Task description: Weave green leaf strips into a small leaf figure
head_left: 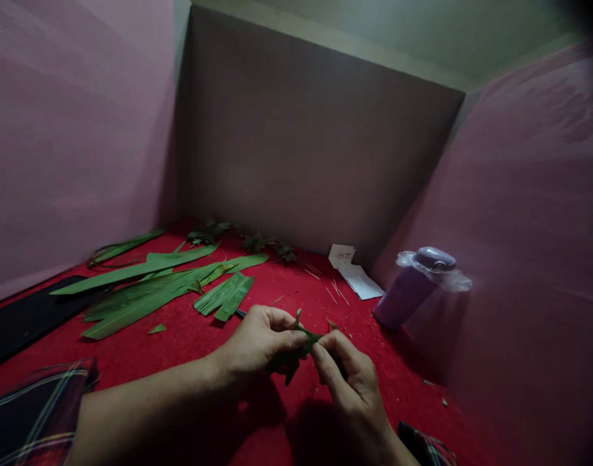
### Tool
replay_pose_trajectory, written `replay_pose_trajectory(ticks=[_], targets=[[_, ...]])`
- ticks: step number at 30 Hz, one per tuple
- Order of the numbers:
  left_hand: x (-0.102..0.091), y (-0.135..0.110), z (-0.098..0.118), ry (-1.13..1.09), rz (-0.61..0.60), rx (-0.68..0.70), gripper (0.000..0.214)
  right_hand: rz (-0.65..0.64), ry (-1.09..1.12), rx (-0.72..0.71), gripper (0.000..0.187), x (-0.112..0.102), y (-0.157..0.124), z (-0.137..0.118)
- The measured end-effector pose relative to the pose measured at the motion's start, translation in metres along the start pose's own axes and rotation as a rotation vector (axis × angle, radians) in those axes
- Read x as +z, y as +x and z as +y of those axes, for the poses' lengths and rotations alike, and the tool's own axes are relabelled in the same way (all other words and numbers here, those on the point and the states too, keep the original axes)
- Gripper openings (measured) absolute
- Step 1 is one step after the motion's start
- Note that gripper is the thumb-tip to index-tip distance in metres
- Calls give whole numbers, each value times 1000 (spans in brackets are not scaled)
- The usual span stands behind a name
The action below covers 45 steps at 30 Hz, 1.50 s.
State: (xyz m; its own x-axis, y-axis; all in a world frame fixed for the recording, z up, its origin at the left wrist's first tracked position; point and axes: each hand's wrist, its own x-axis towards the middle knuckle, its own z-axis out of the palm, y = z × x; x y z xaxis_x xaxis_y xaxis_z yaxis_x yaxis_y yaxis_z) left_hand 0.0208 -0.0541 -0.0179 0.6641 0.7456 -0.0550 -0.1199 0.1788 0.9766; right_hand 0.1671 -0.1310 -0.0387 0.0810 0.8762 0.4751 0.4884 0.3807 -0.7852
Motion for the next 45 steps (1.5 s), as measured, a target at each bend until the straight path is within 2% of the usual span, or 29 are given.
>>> replay_pose_trajectory(ticks=[4, 9, 19, 24, 29, 36, 42, 45], targets=[[-1, 3, -1, 5, 9, -5, 34, 11, 54, 43, 25, 0, -1, 2], [-3, 4, -5, 22, 16, -13, 36, -71, 79, 83, 21, 3, 0, 3], [-4, 3, -3, 11, -95, -13, 36, -47, 45, 45, 23, 1, 2, 6], [-2, 2, 0, -47, -67, -17, 37, -50, 109, 70, 24, 1, 2, 7], [0, 1, 1, -14, -35, -26, 35, -31, 105, 82, 26, 1, 3, 8], [-2, 2, -3, -32, -24, -29, 36, -17, -24, -1, 24, 2, 0, 7], [-3, 2, -1, -25, -1, -39, 34, 7, -204, -195, 18, -1, -2, 4], [-2, 2, -1, -4, 8, -38, 34, 125, -270, -289, 18, -5, 0, 1]])
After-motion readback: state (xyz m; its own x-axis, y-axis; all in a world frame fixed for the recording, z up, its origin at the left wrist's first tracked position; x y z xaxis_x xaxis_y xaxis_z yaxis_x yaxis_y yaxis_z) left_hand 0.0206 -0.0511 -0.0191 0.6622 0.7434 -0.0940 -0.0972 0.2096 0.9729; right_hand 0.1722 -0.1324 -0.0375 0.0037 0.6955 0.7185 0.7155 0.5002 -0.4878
